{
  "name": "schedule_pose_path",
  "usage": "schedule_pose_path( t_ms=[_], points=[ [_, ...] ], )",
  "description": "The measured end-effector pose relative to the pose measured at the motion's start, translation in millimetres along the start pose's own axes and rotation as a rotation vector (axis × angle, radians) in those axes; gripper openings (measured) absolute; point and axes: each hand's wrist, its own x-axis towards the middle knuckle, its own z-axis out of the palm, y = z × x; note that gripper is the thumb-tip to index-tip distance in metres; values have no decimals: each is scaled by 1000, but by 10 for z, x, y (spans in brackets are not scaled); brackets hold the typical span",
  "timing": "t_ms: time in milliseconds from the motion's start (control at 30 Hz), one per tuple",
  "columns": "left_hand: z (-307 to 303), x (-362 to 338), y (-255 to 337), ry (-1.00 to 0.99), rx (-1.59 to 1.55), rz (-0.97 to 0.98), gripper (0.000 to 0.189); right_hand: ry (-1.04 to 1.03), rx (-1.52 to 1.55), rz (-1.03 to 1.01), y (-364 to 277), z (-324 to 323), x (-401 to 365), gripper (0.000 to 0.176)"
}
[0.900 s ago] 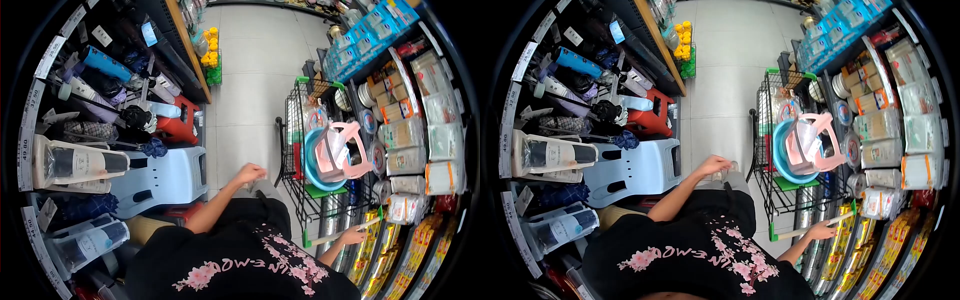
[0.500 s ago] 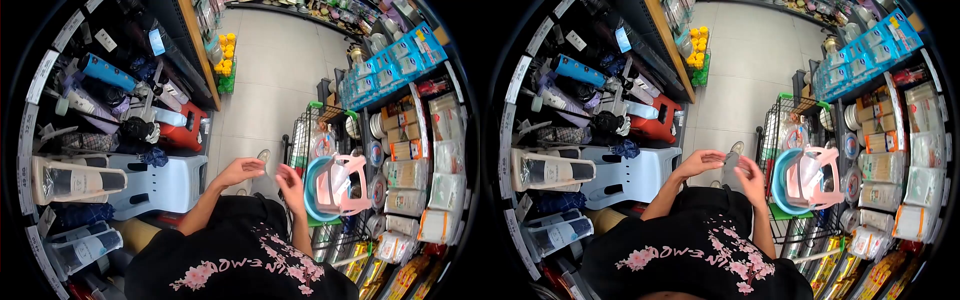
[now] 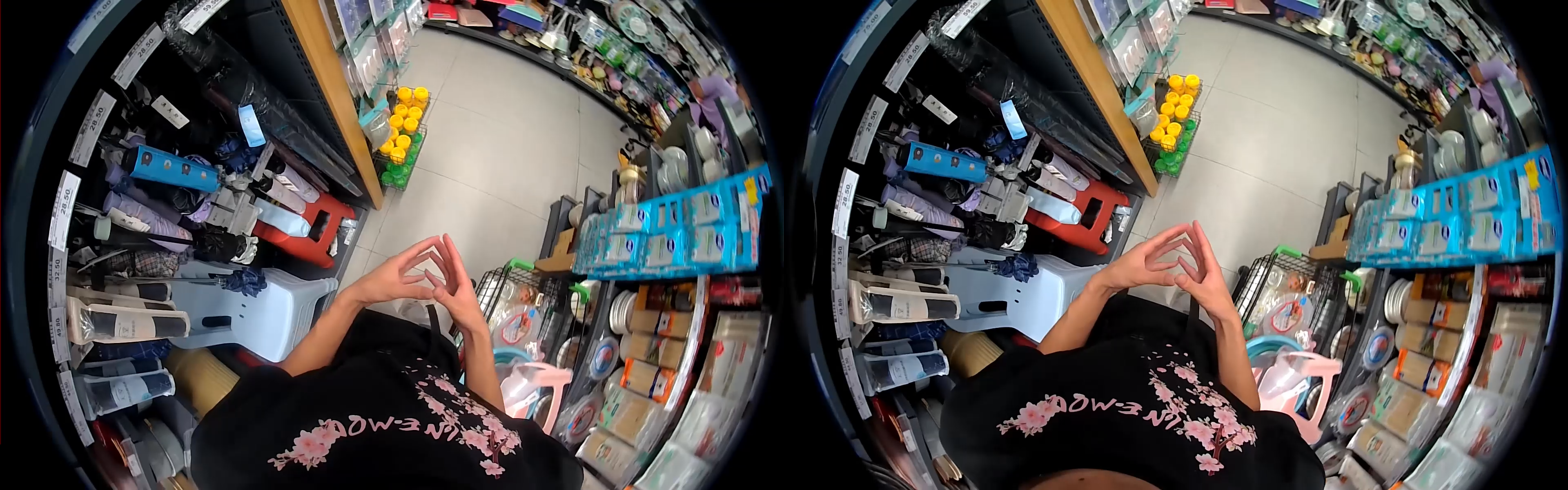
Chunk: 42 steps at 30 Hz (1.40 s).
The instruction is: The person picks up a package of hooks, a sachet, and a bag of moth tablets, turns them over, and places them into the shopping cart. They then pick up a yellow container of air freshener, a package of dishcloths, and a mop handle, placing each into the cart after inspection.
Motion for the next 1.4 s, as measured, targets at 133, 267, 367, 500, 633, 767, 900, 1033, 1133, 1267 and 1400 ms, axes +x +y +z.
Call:
schedule_pose_path(
  t_ms=[133,267,367,500,633,767,900,1033,1133,1267,1400],
  points=[
    [-148,246,108,73,-24,6,116,-125,-45,59,-100,-211,442,123],
    [-344,513,195,156,-88,30,123,-237,-63,139,-232,-390,924,126],
    [-497,685,219,238,-126,51,127,-318,-78,193,-296,-486,1331,127],
    [-763,907,287,304,-150,118,130,-433,-110,219,-307,-585,1877,128],
    [-993,1220,431,334,-188,169,128,-465,-179,266,-524,-678,2347,128],
    [-1172,1560,557,372,-163,216,123,-519,-193,278,-731,-824,2812,126],
    [-1254,1726,702,463,-128,232,120,-592,-166,331,-856,-844,3190,125],
    [-1304,1777,758,572,-197,228,125,-691,-156,398,-886,-819,3487,124],
    [-1264,1842,795,663,-207,226,125,-772,-150,454,-864,-873,3699,124],
    [-1126,2048,741,778,-254,266,125,-897,-148,528,-932,-1015,3933,125],
    [-917,2488,709,891,-296,343,125,-1012,-157,596,-1112,-1315,4212,123]
  ],
)
